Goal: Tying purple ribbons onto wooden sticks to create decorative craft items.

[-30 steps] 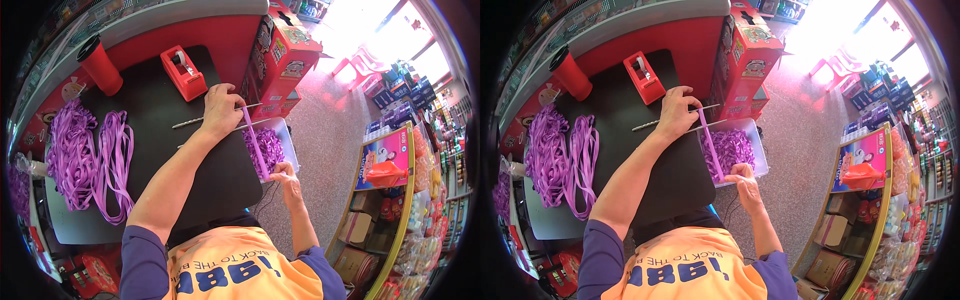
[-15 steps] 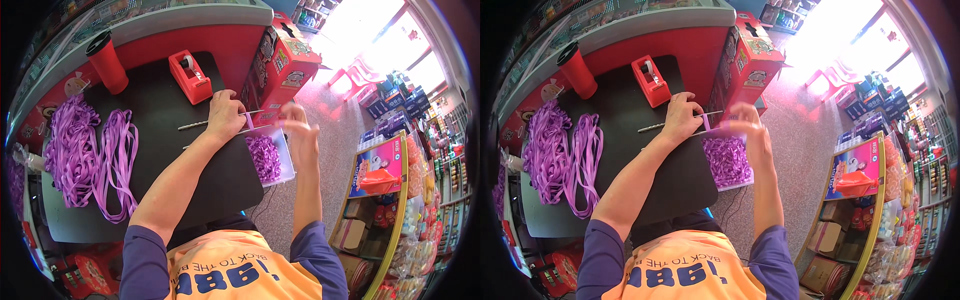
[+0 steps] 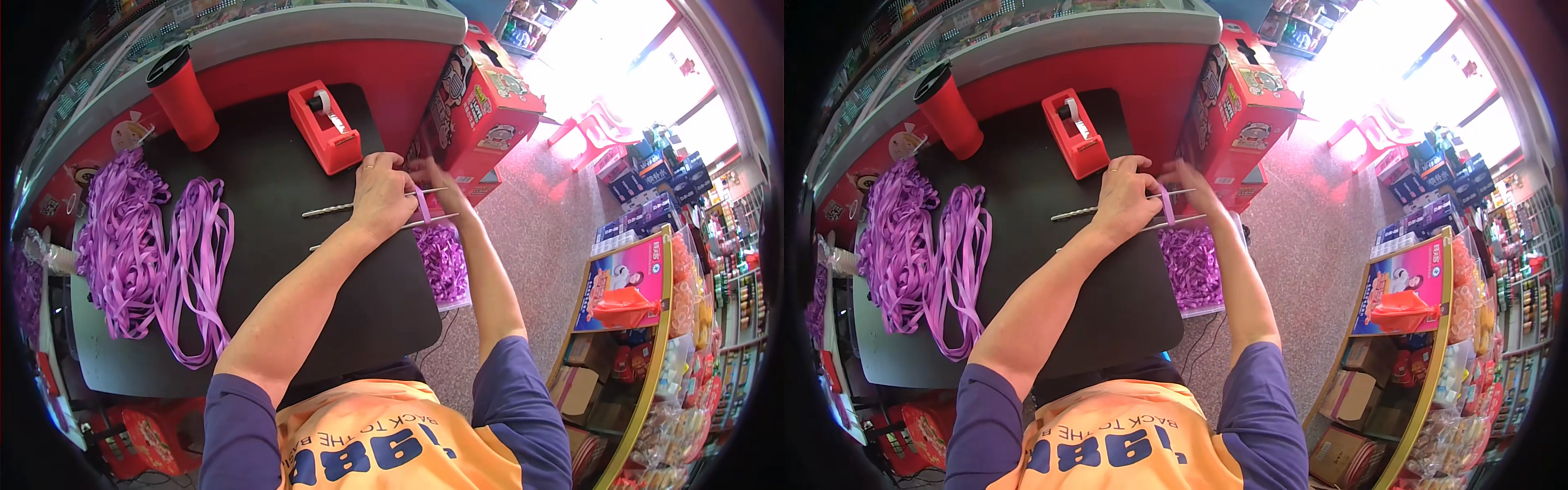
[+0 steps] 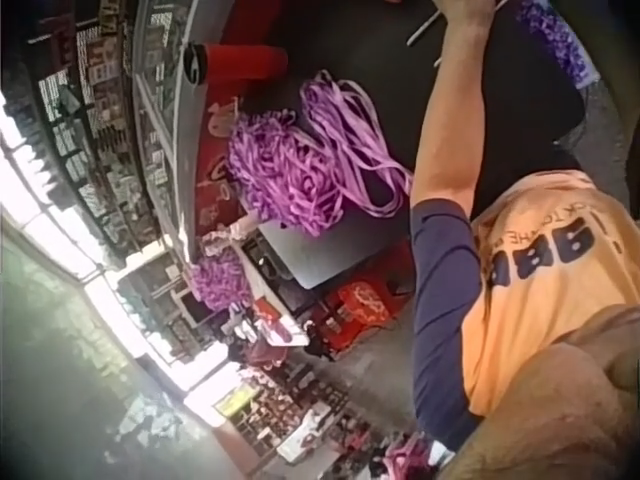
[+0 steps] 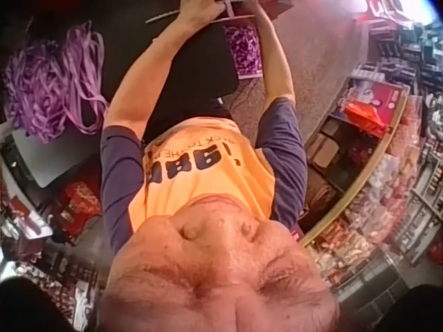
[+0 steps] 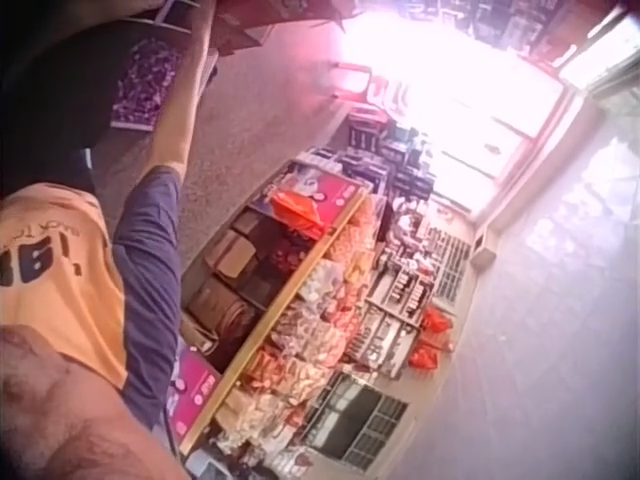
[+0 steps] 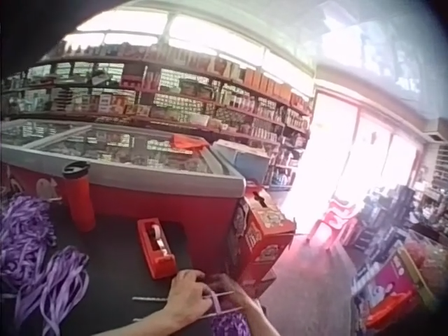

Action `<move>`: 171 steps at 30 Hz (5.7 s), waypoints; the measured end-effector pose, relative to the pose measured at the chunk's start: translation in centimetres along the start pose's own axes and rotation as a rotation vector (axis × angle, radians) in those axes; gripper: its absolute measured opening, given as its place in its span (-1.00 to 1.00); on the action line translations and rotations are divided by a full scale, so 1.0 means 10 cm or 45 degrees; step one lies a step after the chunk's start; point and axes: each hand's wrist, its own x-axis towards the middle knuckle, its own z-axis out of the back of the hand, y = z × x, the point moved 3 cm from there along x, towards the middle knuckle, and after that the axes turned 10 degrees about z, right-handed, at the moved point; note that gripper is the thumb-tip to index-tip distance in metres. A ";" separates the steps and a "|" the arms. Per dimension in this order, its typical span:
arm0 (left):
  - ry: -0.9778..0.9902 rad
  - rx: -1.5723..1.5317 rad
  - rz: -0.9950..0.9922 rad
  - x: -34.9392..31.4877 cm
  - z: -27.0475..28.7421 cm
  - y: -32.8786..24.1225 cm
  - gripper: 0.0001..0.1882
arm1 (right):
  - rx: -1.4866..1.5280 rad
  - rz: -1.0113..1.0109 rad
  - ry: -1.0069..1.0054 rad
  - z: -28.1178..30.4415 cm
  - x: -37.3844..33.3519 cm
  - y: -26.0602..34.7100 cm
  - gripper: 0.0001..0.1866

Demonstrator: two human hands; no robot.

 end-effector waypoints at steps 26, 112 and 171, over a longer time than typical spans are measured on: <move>0.500 -1.374 0.806 -0.72 -0.17 -0.49 -0.86 | -0.115 -0.223 -0.092 -0.11 -1.03 0.90 -0.28; 0.525 -2.648 0.998 -0.88 -0.70 -0.49 -0.54 | -0.883 0.332 -0.057 -0.97 0.29 1.39 -0.77; 0.482 -2.300 1.127 -0.99 -0.53 -0.61 -0.17 | -0.727 -0.129 0.637 -0.05 -0.37 1.24 -0.73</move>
